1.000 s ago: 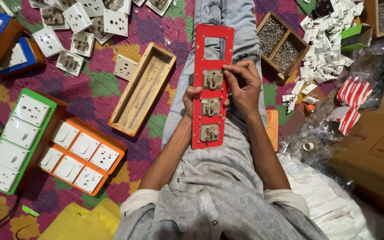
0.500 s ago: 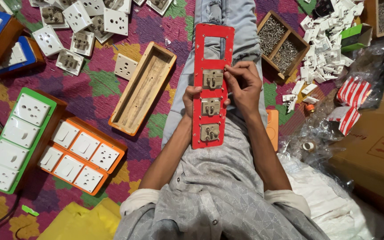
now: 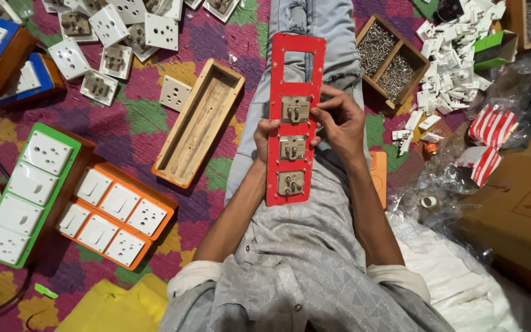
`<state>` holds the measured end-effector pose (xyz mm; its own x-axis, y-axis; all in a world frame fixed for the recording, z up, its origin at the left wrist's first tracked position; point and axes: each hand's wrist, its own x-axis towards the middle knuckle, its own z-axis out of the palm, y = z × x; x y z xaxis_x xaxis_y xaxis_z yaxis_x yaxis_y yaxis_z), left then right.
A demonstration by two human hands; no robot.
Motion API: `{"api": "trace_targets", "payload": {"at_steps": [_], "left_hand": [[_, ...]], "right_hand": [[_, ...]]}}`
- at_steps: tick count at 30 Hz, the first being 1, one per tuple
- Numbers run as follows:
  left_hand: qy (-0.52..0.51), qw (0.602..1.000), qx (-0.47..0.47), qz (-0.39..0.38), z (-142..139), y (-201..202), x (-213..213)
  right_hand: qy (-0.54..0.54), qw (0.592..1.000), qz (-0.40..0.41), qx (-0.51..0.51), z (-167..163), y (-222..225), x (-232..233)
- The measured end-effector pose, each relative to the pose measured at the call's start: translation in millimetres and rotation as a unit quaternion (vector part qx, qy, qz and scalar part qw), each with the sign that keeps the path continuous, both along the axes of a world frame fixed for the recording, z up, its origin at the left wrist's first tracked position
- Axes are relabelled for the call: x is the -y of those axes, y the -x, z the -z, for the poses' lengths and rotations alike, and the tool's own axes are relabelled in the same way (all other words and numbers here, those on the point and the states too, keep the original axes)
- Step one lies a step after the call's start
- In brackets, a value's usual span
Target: The person assembles a multi-gang switchboard by inserting white plastic switch and socket modules into a red frame and securing them with screws. They repeatedly flip the frame to access the back, insert screws, and tighten them by hand.
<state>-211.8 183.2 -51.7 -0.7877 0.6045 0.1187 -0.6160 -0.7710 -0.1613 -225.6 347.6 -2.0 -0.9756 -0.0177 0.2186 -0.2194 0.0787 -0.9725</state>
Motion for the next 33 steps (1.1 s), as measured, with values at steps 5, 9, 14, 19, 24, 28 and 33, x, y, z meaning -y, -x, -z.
{"api": "trace_targets", "payload": {"at_steps": [5,9,14,19,24,28,33], "left_hand": [[0.018,1.000,-0.026,-0.005,4.3,1.9,-1.2],[0.030,0.999,-0.031,-0.024,6.9,1.9,-0.5],[0.020,0.999,-0.030,-0.009,5.9,1.3,-0.9],[0.027,1.000,-0.015,0.005,-3.7,-0.7,0.9],[0.020,1.000,-0.013,0.018,-7.7,0.6,-0.4],[0.072,0.997,-0.003,0.012,0.0,-0.4,0.6],[0.141,0.990,0.019,0.004,6.3,0.4,2.3]], "right_hand": [[0.031,0.998,0.012,0.048,-6.8,-6.4,1.8],[-0.071,0.995,0.013,0.068,-8.0,-5.1,2.2],[-0.037,0.998,0.010,0.058,-0.4,-5.3,0.5],[-0.039,0.997,0.022,0.065,-5.0,-5.9,1.5],[-0.168,0.981,0.087,-0.050,-30.0,1.5,9.5],[-0.293,0.935,0.148,-0.133,-49.2,5.0,20.0],[-0.392,0.891,0.153,-0.170,-61.3,1.6,29.0]]}}
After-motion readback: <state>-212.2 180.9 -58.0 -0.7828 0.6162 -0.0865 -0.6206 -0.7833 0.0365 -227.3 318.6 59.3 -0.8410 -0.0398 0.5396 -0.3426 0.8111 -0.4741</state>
